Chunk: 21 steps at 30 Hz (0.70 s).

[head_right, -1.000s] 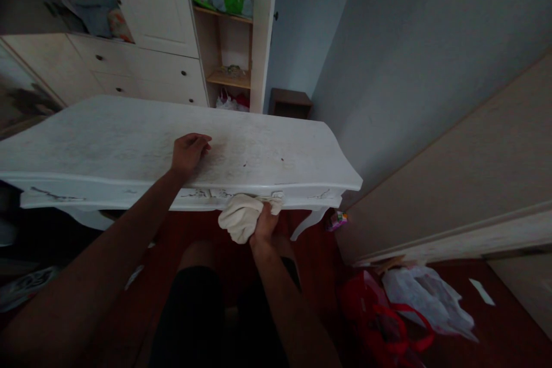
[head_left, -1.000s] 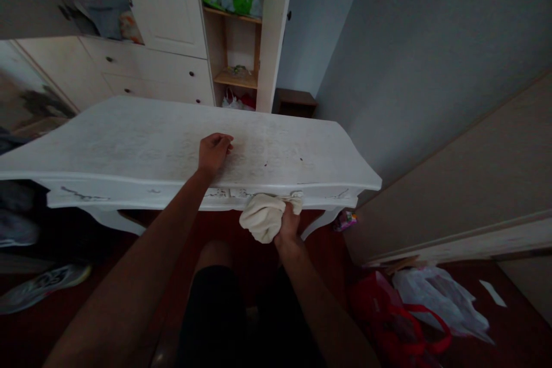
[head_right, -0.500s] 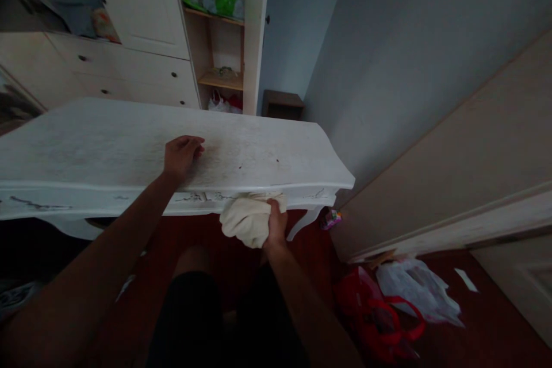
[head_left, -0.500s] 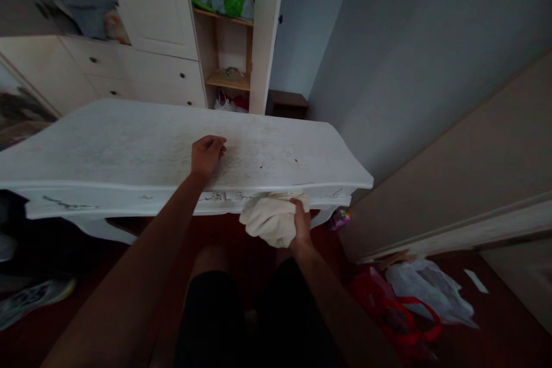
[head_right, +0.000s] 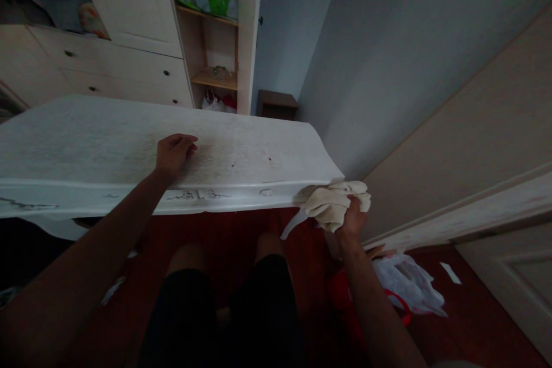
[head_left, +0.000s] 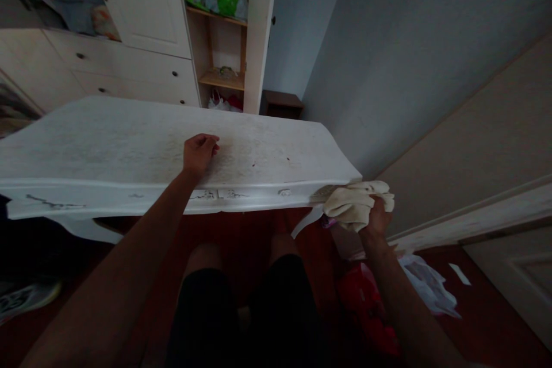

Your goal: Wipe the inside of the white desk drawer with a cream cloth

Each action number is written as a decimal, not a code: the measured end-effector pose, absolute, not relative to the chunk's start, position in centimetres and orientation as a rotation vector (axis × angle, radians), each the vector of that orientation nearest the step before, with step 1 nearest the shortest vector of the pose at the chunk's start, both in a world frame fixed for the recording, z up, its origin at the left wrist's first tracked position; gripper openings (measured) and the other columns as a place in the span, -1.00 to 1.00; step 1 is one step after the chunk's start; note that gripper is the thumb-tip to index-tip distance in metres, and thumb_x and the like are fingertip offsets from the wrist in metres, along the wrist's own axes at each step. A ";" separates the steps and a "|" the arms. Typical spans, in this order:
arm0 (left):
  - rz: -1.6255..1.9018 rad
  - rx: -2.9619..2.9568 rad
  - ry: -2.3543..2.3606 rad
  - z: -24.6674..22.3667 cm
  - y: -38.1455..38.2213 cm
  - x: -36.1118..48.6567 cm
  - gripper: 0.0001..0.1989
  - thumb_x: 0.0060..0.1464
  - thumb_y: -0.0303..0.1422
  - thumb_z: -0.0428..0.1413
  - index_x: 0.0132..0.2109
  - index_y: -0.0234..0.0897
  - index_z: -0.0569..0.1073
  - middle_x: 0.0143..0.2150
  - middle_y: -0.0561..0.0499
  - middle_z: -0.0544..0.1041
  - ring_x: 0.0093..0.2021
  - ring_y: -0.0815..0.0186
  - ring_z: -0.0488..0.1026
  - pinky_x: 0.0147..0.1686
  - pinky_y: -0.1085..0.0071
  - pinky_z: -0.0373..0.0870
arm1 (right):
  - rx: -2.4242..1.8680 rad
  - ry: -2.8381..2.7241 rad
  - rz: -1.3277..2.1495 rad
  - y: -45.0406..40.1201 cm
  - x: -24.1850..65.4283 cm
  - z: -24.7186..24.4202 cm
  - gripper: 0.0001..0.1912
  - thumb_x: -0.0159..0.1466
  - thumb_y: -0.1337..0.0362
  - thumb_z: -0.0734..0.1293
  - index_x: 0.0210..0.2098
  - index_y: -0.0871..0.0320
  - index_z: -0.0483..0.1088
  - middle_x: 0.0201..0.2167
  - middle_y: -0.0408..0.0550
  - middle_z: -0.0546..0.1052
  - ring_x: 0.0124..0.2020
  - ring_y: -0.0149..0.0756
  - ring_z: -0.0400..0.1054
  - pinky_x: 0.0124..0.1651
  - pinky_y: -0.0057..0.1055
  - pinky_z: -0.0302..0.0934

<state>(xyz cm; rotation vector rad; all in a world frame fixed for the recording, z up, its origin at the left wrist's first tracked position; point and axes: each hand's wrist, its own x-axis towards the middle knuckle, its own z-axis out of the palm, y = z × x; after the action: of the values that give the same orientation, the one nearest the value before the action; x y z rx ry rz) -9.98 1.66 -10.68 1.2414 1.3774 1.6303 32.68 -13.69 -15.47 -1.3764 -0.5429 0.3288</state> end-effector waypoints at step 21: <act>1.644 1.185 1.407 -10.7 1.7 -10.2 -0.82 -0.13 -0.35 0.11 -0.38 -0.35 0.55 -0.59 0.07 0.46 -0.58 0.44 0.35 -0.54 0.52 0.27 | -1.220 -2.621 -0.265 -2.3 20.4 -10.5 -0.37 0.18 0.32 0.30 0.26 0.21 0.28 0.30 0.20 0.26 0.35 0.12 -0.01 0.39 0.12 -0.28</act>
<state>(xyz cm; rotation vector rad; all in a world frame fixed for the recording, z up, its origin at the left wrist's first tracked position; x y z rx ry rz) -10.18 1.74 -10.67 1.1849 1.4075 1.6437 20.42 -2.31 -10.52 -1.2198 -2.6207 -0.2645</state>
